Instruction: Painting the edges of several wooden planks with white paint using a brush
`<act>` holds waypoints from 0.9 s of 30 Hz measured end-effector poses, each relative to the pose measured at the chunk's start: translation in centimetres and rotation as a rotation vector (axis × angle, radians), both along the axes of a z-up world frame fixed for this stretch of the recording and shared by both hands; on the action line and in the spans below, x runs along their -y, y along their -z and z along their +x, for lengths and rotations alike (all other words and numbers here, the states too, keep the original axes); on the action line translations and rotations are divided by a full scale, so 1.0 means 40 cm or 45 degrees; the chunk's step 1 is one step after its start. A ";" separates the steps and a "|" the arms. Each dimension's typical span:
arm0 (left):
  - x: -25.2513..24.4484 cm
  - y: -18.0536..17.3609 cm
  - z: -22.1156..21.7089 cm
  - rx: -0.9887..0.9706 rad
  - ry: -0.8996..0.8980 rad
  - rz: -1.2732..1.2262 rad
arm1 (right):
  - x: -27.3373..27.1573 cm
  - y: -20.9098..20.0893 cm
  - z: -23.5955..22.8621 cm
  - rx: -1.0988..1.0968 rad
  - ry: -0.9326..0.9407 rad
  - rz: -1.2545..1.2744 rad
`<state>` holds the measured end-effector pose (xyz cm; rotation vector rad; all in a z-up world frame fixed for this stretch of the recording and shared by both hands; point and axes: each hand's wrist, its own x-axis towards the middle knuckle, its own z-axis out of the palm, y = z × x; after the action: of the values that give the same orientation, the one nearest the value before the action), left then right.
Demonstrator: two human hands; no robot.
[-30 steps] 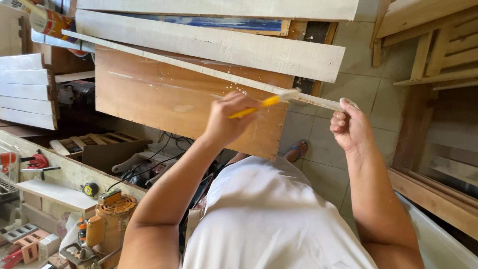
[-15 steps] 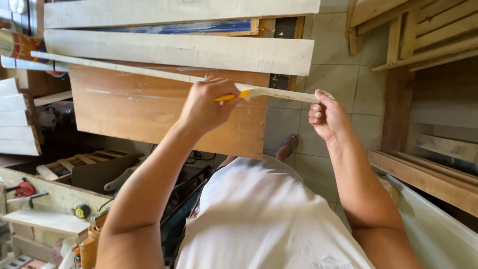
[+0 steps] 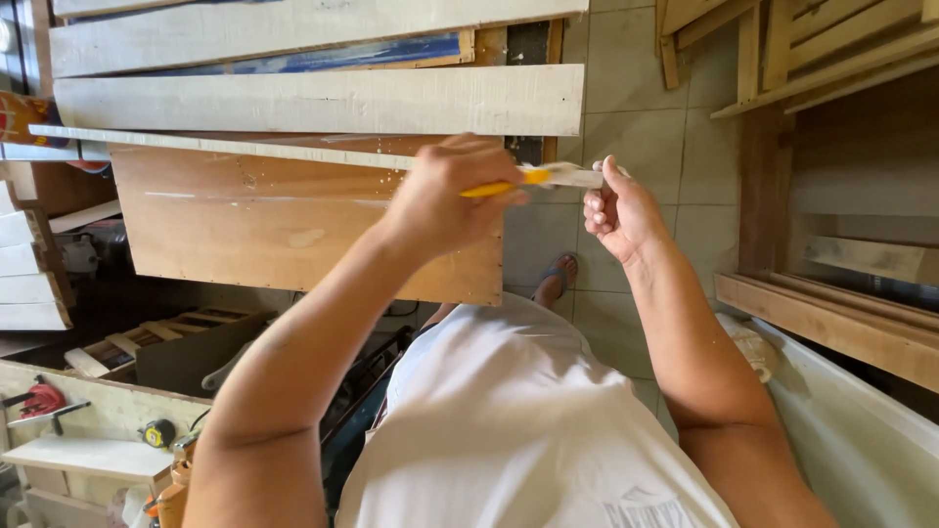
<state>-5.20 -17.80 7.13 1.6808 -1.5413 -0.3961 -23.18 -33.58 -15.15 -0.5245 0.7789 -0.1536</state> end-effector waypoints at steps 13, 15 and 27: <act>0.061 0.023 -0.039 -0.023 0.104 -0.046 | 0.024 0.040 -0.005 0.050 0.011 0.179; 0.063 0.098 -0.045 0.019 0.137 0.018 | 0.028 0.054 -0.012 0.046 -0.013 0.223; -0.050 0.119 0.010 0.049 -0.241 0.011 | 0.034 0.034 -0.009 -0.006 -0.022 0.238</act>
<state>-4.81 -15.78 2.37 1.8319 -1.3943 -0.2728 -23.55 -34.96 -16.50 -0.3543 0.7840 -0.0629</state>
